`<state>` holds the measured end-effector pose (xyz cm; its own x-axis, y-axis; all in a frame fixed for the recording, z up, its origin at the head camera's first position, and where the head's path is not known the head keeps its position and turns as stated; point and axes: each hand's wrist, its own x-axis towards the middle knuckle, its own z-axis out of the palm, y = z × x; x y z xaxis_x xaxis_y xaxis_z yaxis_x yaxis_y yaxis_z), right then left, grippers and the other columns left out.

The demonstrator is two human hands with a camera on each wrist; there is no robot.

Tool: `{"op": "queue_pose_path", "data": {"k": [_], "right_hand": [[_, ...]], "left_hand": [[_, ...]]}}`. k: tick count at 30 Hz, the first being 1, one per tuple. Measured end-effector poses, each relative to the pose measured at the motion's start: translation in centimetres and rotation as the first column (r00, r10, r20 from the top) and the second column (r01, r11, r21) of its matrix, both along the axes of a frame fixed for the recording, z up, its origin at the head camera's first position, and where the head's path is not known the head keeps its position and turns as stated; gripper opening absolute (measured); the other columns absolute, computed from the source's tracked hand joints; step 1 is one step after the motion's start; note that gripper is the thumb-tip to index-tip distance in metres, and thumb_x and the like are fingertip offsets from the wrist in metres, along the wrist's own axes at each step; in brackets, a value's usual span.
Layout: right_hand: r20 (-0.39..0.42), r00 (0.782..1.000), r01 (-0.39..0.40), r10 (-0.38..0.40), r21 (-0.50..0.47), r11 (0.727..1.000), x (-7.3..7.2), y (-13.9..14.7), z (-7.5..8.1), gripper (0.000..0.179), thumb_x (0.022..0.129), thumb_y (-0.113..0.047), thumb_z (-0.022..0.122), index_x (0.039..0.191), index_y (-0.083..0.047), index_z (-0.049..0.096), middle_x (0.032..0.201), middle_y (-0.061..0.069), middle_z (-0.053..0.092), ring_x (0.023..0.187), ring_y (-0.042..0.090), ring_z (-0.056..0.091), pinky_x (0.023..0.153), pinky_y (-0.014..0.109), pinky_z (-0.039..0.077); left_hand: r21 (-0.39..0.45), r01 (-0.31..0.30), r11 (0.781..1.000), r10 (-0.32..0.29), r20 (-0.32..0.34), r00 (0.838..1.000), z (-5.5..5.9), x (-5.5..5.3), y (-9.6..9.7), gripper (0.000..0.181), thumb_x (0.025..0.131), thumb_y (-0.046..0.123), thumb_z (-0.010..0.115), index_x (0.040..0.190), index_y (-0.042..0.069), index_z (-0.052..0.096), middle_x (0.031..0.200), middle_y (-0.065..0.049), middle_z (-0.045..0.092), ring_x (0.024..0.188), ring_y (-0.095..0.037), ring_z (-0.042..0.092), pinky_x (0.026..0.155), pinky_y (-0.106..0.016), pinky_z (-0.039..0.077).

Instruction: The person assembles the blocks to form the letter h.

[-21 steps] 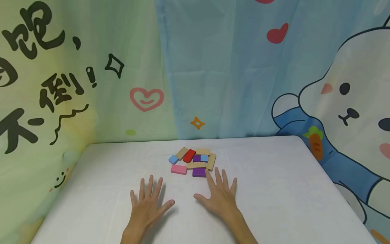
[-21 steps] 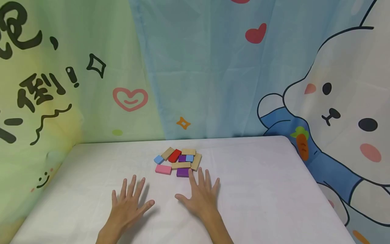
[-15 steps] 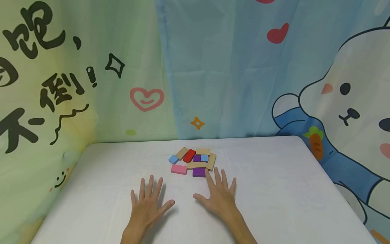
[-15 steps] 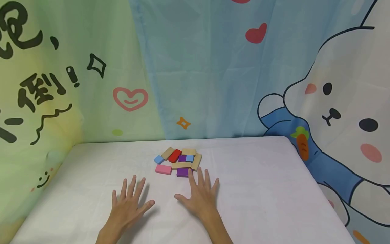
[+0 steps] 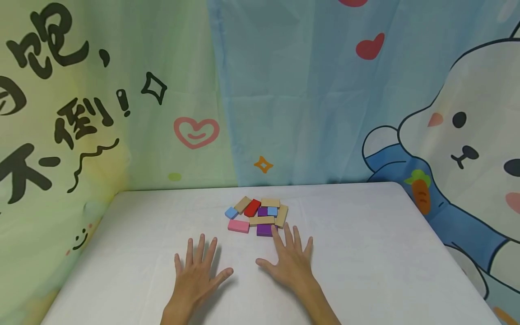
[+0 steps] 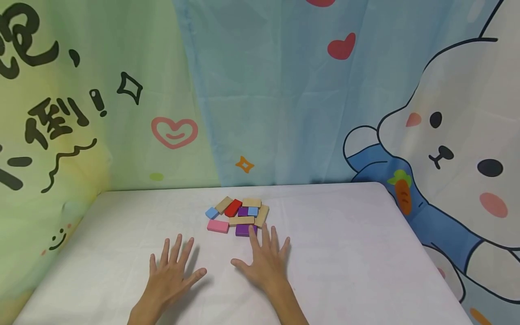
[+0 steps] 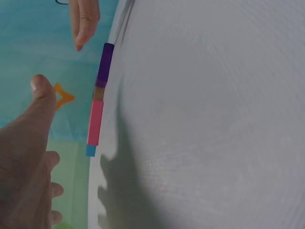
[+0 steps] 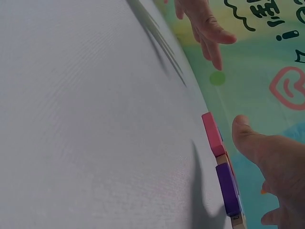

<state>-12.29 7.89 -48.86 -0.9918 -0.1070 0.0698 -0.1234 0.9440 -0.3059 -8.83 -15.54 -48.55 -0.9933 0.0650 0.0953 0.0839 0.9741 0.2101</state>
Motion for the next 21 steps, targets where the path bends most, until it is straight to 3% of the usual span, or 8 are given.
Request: {"op": "queue_pose_path", "data": {"k": [21], "right_hand": [[-0.013,1.000,-0.024,0.024,0.010,1.000,-0.15,-0.71,0.03,0.094,0.069,-0.072,0.056,0.145,-0.026,0.025,0.153,0.011,0.022,0.140,0.039,0.017,0.103,0.073,0.008]], "left_hand": [[-0.022,0.029,0.999,-0.031,-0.073,0.997,-0.26,0.17,-0.24,0.089,0.072,0.073,0.052,0.141,0.021,0.035,0.148,-0.013,0.032,0.136,-0.042,0.024,0.098,-0.072,0.024]]}}
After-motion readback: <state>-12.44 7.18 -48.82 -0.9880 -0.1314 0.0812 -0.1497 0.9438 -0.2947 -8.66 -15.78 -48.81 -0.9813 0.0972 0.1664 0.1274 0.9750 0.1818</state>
